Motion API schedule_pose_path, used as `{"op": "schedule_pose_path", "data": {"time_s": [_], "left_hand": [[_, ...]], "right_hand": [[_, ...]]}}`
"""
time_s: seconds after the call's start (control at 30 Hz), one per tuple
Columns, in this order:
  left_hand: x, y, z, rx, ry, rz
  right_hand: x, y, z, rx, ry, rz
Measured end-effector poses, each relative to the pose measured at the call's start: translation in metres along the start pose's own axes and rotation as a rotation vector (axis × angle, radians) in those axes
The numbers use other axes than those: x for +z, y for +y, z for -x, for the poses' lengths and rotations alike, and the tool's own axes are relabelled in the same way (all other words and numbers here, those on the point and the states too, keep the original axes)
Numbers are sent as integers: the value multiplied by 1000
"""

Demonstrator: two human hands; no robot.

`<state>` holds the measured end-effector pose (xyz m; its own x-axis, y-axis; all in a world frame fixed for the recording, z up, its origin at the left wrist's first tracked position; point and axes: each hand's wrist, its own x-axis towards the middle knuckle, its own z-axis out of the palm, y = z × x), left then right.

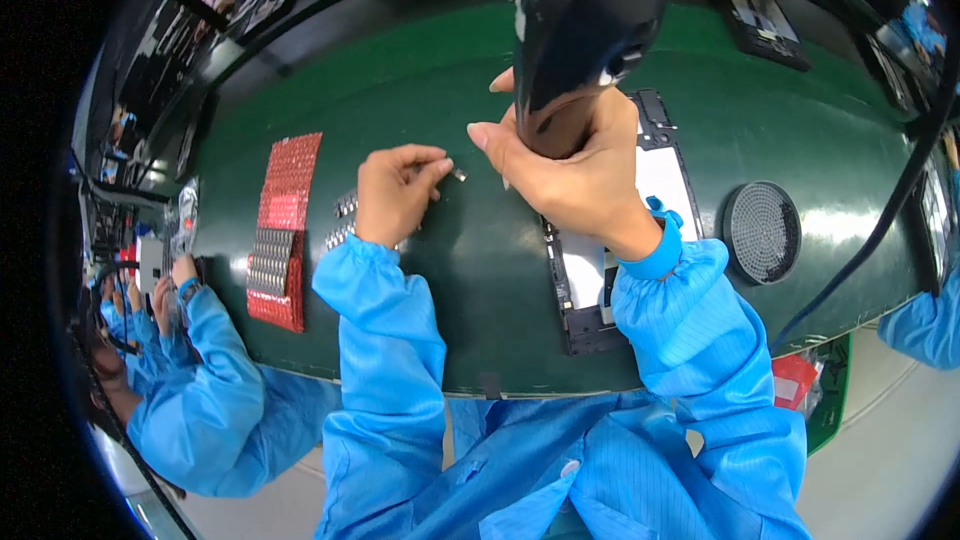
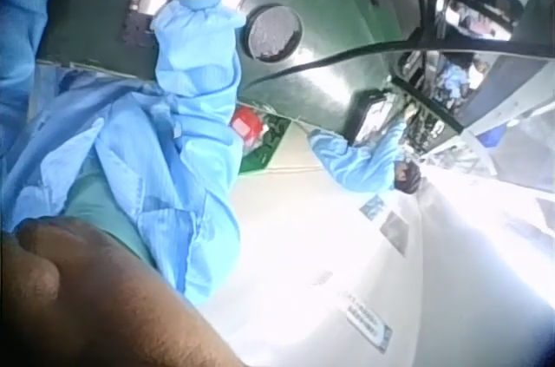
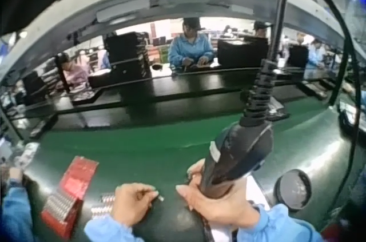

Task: The recorder is assembling a screen or tablet device on a factory line, using an electric screwdriver to install small screws.

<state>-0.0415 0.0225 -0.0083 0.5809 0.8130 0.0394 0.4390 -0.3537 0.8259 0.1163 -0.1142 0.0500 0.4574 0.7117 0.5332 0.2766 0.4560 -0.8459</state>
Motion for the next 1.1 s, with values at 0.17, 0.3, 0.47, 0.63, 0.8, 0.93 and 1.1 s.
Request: {"op": "schedule_pose_path", "data": {"time_s": [0.17,0.3,0.47,0.63,0.8,0.93,1.1], "left_hand": [[10,4,4,199,41,-295],[6,9,5,121,-7,-226],[46,17,13,181,-10,160],[60,28,19,24,-40,265],[55,24,15,-33,9,397],[54,19,15,-57,-14,320],[55,16,15,22,4,400]], "right_hand": [[-50,-41,-7,-86,121,-22],[-125,-57,11,-92,240,76],[-188,-45,46,-72,512,36],[-195,-28,52,-4,589,126],[-188,-25,46,10,523,125],[-183,-23,46,48,463,156],[-181,-15,46,65,442,146]]}}
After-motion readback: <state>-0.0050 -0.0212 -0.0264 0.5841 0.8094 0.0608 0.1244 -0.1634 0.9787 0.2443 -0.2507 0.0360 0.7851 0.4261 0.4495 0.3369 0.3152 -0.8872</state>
